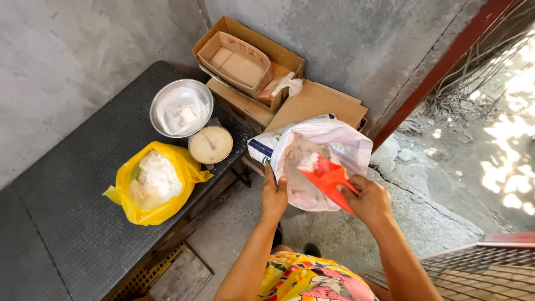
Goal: Weighing white powder into a metal bowl and transferring it into small plastic bags.
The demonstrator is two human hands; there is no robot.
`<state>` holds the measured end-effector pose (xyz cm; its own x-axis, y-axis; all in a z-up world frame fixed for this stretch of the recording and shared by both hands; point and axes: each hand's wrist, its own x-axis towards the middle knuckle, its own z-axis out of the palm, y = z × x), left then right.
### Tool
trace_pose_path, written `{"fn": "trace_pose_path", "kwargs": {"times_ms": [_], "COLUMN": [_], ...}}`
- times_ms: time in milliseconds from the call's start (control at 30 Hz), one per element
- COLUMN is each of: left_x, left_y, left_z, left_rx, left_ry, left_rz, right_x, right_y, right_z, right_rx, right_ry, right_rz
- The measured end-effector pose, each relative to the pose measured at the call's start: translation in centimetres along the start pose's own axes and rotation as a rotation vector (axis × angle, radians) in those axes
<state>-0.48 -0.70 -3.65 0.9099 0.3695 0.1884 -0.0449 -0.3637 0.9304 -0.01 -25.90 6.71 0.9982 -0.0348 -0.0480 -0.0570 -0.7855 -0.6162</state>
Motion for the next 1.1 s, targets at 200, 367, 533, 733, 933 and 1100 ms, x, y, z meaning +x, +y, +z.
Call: {"fn": "trace_pose_path", "kwargs": {"times_ms": [200, 367, 533, 733, 933, 1100], "left_x": [-0.7, -0.9, -0.2, 1.5, 5.6, 10.0], "left_y": [1.3, 5.5, 7.5, 7.7, 6.3, 6.0], "left_z": [-0.1, -2.0, -5.1, -8.5, -13.4, -19.8], "left_rx": [0.013, 0.008, -0.064, -0.073, -0.014, 0.072], "left_ry": [0.082, 0.125, 0.154, 0.28, 0.394, 0.485], "left_rz": [0.082, 0.104, 0.104, 0.156, 0.216, 0.246], "right_x": [-2.9, -2.4, -1.6, 0.8, 2.8, 5.8], "right_y": [-1.0, -2.2, -4.6, -7.4, -14.1, -20.1], "right_z": [-3.3, -4.2, -3.8, -2.8, -2.9, -1.1], "right_rx": [0.068, 0.107, 0.254, 0.31, 0.167, 0.172], "right_ry": [-0.015, -0.084, -0.128, -0.167, -0.142, -0.078], "right_rz": [0.016, -0.068, -0.141, -0.317, -0.339, -0.406]}}
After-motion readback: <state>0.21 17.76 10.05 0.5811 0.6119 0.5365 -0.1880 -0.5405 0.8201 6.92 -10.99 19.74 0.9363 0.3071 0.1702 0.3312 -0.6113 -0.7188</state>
